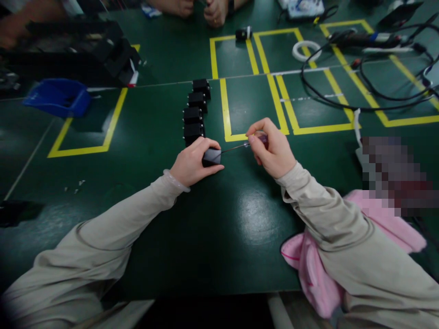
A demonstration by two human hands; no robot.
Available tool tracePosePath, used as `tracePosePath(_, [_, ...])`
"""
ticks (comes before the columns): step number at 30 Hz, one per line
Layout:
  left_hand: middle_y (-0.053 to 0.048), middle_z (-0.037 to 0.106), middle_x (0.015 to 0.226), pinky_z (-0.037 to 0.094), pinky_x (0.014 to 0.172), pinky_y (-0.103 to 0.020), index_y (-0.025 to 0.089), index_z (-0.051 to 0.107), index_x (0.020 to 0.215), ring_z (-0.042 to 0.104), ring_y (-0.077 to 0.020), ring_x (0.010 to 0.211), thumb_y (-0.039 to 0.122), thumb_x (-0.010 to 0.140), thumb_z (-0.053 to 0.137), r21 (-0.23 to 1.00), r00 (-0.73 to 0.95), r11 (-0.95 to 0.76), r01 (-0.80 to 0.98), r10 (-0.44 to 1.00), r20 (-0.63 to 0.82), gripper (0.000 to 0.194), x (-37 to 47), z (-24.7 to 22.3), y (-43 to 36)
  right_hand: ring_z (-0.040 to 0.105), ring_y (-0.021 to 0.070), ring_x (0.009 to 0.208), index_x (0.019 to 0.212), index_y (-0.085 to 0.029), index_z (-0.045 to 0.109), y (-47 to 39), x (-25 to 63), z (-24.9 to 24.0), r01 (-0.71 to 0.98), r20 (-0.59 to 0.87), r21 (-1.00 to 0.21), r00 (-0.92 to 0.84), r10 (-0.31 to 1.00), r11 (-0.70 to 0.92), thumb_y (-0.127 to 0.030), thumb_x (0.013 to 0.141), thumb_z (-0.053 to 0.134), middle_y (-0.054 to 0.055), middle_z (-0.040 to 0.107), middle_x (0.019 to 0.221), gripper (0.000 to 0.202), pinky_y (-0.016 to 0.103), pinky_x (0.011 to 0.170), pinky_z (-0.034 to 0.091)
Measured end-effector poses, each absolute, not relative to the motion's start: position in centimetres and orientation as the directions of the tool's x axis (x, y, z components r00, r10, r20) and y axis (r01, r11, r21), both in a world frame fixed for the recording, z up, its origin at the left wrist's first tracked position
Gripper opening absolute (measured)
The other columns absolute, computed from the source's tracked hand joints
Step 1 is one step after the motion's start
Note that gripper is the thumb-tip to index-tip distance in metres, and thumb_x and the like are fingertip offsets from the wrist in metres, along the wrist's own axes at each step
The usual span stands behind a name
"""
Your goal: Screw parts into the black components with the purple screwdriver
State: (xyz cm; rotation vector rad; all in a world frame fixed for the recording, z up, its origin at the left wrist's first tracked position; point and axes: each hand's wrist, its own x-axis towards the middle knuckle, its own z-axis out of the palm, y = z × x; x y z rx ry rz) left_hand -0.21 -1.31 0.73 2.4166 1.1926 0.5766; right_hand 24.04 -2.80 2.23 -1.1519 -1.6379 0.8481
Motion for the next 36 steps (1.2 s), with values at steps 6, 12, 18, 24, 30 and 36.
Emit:
tracePosePath(6, [-0.004,0.063,0.113,0.055,0.091,-0.04,0.023,0.055,0.112,0.064,-0.0237,0.106,0.03,0.082,0.079,0.51,0.546,-0.56,0.653,0.815,0.194,0.039,-0.22,0.68,-1.3,0.043,0.0099,0.032,0.09,-0.027,0.052,-2.67,24.13,1.97,0.32,0.288,-0.894,-0.126,0.949,0.313,-0.059,0.094,0.061,-0.01,0.043,0.044,0.034,0.027,0.033,0.029])
tracePosePath(12, [-0.004,0.062,0.114,0.055,0.09,-0.04,0.023,0.055,0.114,0.064,-0.0239,0.106,0.03,0.082,0.079,0.506,0.551,-0.563,0.653,0.812,0.193,0.04,-0.21,0.71,-1.27,0.044,0.0097,0.034,0.093,-0.028,0.052,-2.77,23.86,2.14,0.315,0.322,-0.885,-0.115,0.94,0.342,-0.057,0.093,0.064,-0.009,0.047,0.049,0.032,0.028,0.033,0.031])
tracePosePath(18, [-0.004,0.062,0.113,0.054,0.089,-0.039,0.023,0.055,0.113,0.064,-0.0238,0.105,0.03,0.082,0.079,0.5,0.552,-0.566,0.655,0.811,0.194,0.04,-0.2,0.63,-1.23,0.045,0.0108,0.035,0.092,-0.027,0.052,-2.73,23.9,2.08,0.323,0.325,-0.881,-0.117,0.938,0.346,-0.062,0.094,0.06,-0.009,0.044,0.047,0.035,0.029,0.035,0.031])
tracePosePath(24, [-0.004,0.061,0.111,0.054,0.087,-0.039,0.023,0.055,0.113,0.064,-0.024,0.104,0.03,0.082,0.079,0.497,0.552,-0.568,0.656,0.81,0.196,0.04,-0.19,0.69,-1.27,0.046,0.0112,0.036,0.088,-0.026,0.053,-2.8,24.07,2.13,0.324,0.319,-0.882,-0.128,0.939,0.343,-0.061,0.094,0.06,-0.008,0.045,0.047,0.036,0.029,0.037,0.033])
tracePosePath(30, [-0.004,0.061,0.112,0.054,0.089,-0.039,0.022,0.055,0.113,0.064,-0.024,0.105,0.03,0.082,0.079,0.499,0.553,-0.568,0.655,0.81,0.196,0.04,-0.27,0.64,-1.23,0.047,0.0103,0.036,0.095,-0.025,0.054,-2.79,24.09,2.21,0.317,0.339,-0.874,-0.146,0.929,0.369,-0.054,0.095,0.062,-0.008,0.049,0.05,0.03,0.027,0.036,0.034])
tracePosePath(36, [-0.004,0.062,0.113,0.053,0.092,-0.039,0.022,0.056,0.113,0.064,-0.0237,0.106,0.03,0.082,0.08,0.504,0.548,-0.558,0.659,0.815,0.187,0.04,-0.21,0.6,-1.17,0.044,0.0089,0.032,0.087,-0.024,0.053,-2.67,24.07,2.0,0.344,0.339,-0.862,-0.158,0.927,0.373,-0.052,0.097,0.06,-0.009,0.044,0.043,0.031,0.024,0.033,0.03])
